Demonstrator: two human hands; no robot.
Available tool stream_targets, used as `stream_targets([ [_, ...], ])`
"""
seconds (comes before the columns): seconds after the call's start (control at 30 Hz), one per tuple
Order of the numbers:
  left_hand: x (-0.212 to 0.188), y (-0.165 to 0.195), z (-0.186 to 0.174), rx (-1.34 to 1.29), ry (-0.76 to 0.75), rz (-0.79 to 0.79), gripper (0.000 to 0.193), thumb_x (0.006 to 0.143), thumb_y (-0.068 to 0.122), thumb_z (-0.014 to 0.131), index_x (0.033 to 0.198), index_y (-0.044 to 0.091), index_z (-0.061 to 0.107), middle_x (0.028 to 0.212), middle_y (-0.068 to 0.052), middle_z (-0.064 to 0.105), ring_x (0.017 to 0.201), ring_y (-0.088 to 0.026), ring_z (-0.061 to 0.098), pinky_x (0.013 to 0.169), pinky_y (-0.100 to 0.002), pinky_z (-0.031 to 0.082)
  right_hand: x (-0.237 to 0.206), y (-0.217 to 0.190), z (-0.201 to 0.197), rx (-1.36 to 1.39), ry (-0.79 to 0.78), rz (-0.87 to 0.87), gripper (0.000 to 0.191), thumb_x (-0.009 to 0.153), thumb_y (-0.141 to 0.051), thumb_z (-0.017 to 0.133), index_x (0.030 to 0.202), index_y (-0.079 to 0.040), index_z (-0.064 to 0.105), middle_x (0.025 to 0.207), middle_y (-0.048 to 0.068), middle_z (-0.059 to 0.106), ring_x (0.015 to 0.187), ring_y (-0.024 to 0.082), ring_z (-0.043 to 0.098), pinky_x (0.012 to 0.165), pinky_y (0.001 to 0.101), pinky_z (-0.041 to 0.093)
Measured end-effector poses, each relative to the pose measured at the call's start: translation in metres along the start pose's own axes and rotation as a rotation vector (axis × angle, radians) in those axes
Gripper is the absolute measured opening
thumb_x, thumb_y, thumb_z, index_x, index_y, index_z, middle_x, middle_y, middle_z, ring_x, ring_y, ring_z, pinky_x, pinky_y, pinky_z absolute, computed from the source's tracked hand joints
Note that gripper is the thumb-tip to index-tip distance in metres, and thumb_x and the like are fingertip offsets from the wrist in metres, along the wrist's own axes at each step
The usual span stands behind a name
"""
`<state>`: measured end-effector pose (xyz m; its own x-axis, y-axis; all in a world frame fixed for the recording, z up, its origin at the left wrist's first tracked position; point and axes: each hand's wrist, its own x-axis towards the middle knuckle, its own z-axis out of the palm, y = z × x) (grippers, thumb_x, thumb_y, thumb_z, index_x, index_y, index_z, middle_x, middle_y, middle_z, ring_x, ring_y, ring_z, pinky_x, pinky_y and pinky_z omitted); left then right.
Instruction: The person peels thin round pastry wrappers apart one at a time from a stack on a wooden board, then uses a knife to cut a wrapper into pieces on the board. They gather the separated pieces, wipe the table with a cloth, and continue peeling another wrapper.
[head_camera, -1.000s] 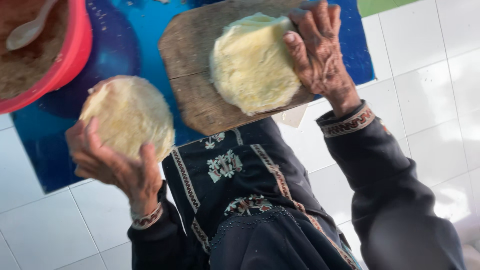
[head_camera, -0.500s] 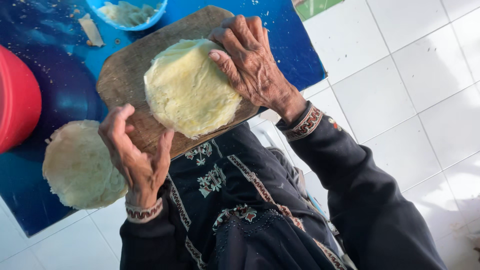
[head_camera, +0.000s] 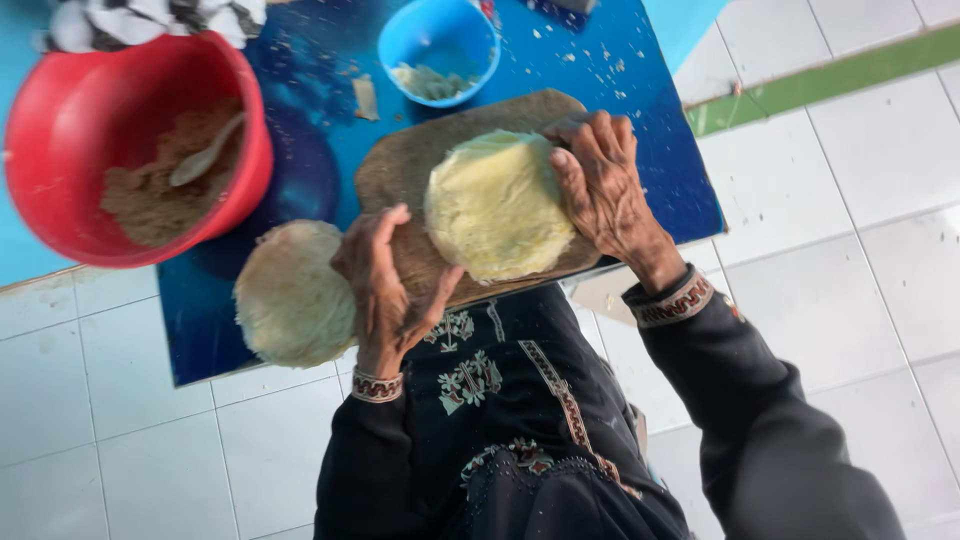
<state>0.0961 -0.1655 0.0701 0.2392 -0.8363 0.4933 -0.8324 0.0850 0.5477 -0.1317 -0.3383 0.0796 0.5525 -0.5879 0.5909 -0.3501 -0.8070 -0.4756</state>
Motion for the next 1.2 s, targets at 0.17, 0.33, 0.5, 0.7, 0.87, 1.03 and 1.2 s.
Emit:
stream_targets([
  [0.17,0.005,0.001,0.004,-0.02,-0.004,0.025,0.09,0.075,0.049,0.087,0.145,0.009,0.046,0.134,-0.009,0.059,0.133,-0.031,0.047,0.114,-0.053,0.026,0.002,0.005,0.003,-0.05,-0.019,0.037,0.038,0.114,-0.03,0.05,0.131,0.001,0.062,0.118,0.015,0.056,0.106,0.031,0.046,0.099,0.0448,0.036],
  [0.33,0.011,0.002,0.007,-0.107,-0.026,-0.033,0.078,0.088,0.047,0.079,0.149,0.01,0.046,0.134,-0.004,0.063,0.133,-0.03,0.045,0.115,-0.053,0.025,0.017,0.01,0.002,-0.073,-0.204,-0.012,0.047,0.105,-0.038,0.062,0.136,-0.002,0.063,0.128,0.008,0.061,0.109,0.029,0.044,0.098,0.0445,0.036],
  [0.5,0.032,0.004,0.02,0.171,-0.04,-0.07,0.063,0.095,0.045,0.073,0.143,0.011,0.052,0.128,-0.005,0.063,0.128,-0.028,0.045,0.103,-0.058,0.025,0.025,0.01,0.01,-0.339,-0.265,0.041,0.048,0.09,-0.045,0.075,0.127,-0.015,0.07,0.124,0.011,0.057,0.116,0.035,0.038,0.094,0.0532,0.032],
  [0.7,0.047,0.001,0.04,0.149,-0.055,0.042,0.057,0.089,0.042,0.077,0.131,0.01,0.055,0.131,-0.009,0.06,0.129,-0.033,0.04,0.098,-0.057,0.025,0.039,0.02,0.006,-0.085,-0.422,0.209,0.059,0.083,-0.049,0.075,0.131,-0.017,0.063,0.125,0.002,0.061,0.124,0.032,0.039,0.104,0.0527,0.034],
  [0.87,0.057,-0.003,0.04,-0.017,-0.136,0.023,0.06,0.084,0.035,0.082,0.132,0.011,0.054,0.13,-0.005,0.064,0.13,-0.03,0.041,0.099,-0.058,0.022,0.052,0.021,0.005,-0.212,-0.542,0.161,0.063,0.082,-0.055,0.078,0.131,-0.018,0.066,0.136,0.004,0.059,0.126,0.033,0.038,0.1,0.0575,0.03],
  [1.03,0.058,0.001,0.036,-0.105,-0.158,-0.003,0.067,0.083,0.031,0.082,0.139,0.015,0.049,0.129,-0.006,0.063,0.133,-0.03,0.039,0.108,-0.054,0.024,0.06,0.02,0.005,-0.178,-0.605,0.172,0.069,0.082,-0.062,0.076,0.134,-0.017,0.065,0.132,0.006,0.061,0.128,0.035,0.037,0.104,0.0577,0.03],
  [1.2,0.056,0.008,0.031,0.015,-0.137,0.002,0.077,0.082,0.034,0.082,0.146,0.015,0.045,0.131,-0.005,0.059,0.134,-0.029,0.041,0.102,-0.058,0.022,0.056,0.02,0.004,-0.212,-0.62,0.199,0.066,0.081,-0.062,0.074,0.129,-0.019,0.067,0.131,0.001,0.065,0.127,0.031,0.04,0.101,0.0596,0.03],
])
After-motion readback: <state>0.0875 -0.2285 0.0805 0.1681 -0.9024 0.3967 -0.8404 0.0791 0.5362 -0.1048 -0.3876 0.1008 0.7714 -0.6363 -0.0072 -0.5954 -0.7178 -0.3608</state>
